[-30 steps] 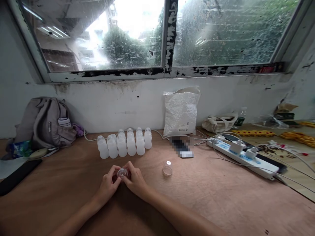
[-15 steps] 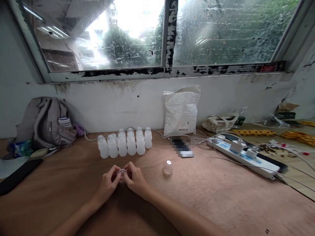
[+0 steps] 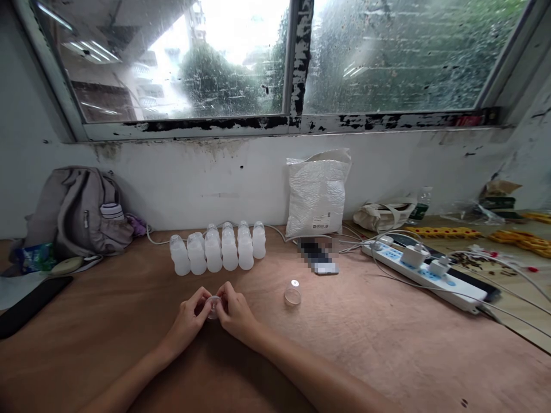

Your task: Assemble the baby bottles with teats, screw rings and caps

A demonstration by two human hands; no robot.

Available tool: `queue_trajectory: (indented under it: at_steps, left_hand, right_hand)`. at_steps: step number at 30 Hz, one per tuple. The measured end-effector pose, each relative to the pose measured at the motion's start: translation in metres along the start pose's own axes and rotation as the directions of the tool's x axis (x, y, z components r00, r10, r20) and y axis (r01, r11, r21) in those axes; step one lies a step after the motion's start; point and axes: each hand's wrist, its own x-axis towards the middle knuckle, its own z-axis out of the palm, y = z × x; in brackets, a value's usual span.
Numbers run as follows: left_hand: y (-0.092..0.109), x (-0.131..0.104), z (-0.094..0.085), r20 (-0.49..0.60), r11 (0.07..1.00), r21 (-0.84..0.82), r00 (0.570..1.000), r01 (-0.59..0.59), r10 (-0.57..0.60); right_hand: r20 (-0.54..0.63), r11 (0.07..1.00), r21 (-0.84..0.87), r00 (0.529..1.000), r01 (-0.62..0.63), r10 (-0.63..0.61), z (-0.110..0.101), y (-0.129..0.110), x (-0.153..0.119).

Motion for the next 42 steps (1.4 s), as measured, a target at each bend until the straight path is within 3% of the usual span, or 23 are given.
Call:
queue_trajectory:
  at_steps: [5,21,28,42]
  left_hand:
    - [0.0016,-0.0003,-0.0012,-0.033,0.999,-0.024,0.999,0.023,-0.024]
    - [0.0023,-0.0029,-0.0018,0.014,0.999,-0.049,1.000,0.001,-0.001]
    - [0.0045,-0.0021,-0.0036,-0.012,0.998,-0.055,1.000,0.014,-0.015]
    - [0.0029,-0.0027,-0.0025,-0.003,1.000,0.009,1.000,-0.001,0.001]
  right_hand:
    - [0.003,1.000,0.021,1.000,-0.021,0.021,-0.0017,-0.0053,0.0025]
    - [0.019,0.998,-0.057,1.000,0.021,-0.020,-0.0011,-0.0013,-0.0017]
    - [-0.002,0.999,-0.036,1.000,-0.029,0.029,-0.0038,-0.0074,0.0007]
    - [0.048,0.995,-0.063,0.996,0.073,-0.070,-0.0034,-0.0024,-0.0011]
